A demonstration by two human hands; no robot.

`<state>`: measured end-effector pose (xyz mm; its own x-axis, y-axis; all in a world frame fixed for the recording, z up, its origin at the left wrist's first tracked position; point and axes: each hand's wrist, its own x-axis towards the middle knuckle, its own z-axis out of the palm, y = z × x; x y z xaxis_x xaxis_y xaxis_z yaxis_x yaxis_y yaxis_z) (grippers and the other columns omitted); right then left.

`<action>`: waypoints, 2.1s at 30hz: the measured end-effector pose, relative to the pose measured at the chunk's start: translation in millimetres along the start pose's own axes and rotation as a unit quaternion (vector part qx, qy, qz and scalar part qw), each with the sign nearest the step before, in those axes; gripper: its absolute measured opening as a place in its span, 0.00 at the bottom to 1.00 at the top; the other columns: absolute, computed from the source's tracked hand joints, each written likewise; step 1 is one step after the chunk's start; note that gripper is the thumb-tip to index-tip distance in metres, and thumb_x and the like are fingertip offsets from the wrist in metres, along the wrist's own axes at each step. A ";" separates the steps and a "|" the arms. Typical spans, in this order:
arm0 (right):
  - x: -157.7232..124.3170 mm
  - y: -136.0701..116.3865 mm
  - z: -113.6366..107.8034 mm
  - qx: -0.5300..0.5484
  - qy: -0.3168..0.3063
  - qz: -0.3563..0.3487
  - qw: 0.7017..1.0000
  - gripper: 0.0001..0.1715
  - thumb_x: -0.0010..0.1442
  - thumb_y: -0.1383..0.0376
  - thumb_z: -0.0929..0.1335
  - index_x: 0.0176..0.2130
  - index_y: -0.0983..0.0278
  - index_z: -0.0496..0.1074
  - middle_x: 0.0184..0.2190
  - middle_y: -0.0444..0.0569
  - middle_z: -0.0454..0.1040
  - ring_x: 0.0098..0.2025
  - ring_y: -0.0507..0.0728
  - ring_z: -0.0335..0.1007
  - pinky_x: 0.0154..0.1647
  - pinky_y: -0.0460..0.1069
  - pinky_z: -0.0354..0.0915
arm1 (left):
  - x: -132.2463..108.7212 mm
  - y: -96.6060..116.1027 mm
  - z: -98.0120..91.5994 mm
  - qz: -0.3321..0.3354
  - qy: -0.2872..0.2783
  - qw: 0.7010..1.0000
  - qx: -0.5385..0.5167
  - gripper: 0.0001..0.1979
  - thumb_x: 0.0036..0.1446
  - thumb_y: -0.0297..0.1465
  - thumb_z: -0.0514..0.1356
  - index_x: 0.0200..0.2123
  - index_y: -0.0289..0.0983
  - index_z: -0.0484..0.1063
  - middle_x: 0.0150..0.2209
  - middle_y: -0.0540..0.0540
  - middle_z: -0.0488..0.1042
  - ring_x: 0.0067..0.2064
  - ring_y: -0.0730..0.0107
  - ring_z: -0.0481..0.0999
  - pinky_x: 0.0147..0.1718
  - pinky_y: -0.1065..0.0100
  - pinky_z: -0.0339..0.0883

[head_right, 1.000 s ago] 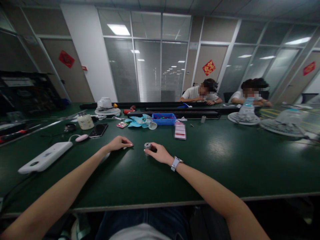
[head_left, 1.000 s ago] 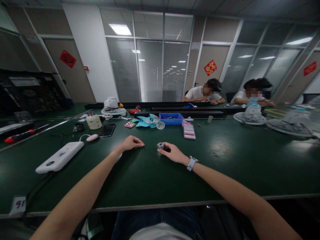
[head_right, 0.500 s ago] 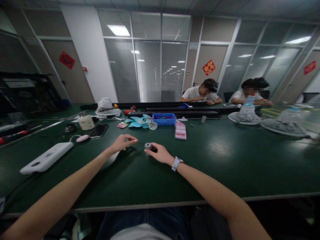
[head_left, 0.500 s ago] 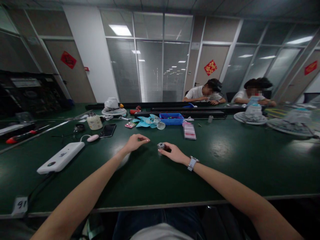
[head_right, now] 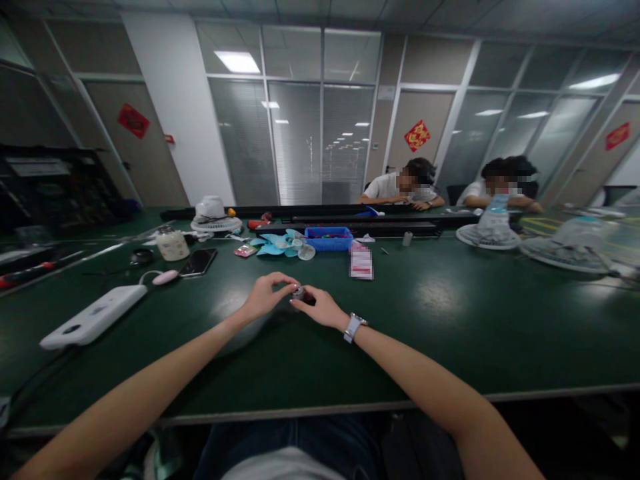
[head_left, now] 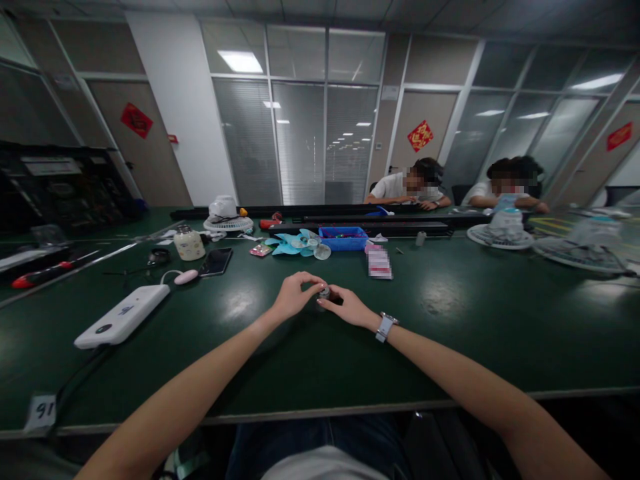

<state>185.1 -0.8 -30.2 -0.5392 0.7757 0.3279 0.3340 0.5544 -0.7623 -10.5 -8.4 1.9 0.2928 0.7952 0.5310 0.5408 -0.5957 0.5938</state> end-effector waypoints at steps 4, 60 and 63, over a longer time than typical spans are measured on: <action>-0.3 -1.9 -0.7 0.008 -0.004 0.003 1.000 0.21 0.63 0.54 0.68 0.50 0.64 0.71 0.43 0.50 0.76 0.42 0.58 0.71 0.44 0.53 0.66 | 0.8 1.5 0.3 0.018 -0.005 0.999 0.029 0.08 0.59 0.37 0.62 0.37 0.42 0.81 0.37 0.47 0.81 0.43 0.59 0.75 0.43 0.62 0.65; -1.5 -5.2 0.1 0.018 -0.003 -0.006 1.000 0.21 0.63 0.58 0.69 0.52 0.65 0.71 0.44 0.51 0.76 0.43 0.58 0.72 0.45 0.53 0.67 | 0.3 -14.3 15.3 -0.037 0.030 0.999 0.022 0.10 0.56 0.39 0.64 0.32 0.40 0.82 0.32 0.45 0.78 0.43 0.57 0.71 0.42 0.60 0.62; -1.1 -5.2 -0.1 0.024 -0.006 -0.004 1.000 0.21 0.63 0.59 0.69 0.53 0.64 0.70 0.46 0.51 0.76 0.44 0.58 0.72 0.47 0.54 0.67 | -0.3 -12.9 13.5 -0.017 0.019 0.999 0.026 0.10 0.57 0.38 0.63 0.34 0.40 0.82 0.34 0.46 0.78 0.45 0.57 0.70 0.44 0.60 0.62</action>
<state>184.0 -4.5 -26.6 -0.5507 0.7673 0.3286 0.2925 0.5461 -0.7850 -6.9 0.5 -14.0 0.2442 0.8099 0.5333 0.5901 -0.5605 0.5811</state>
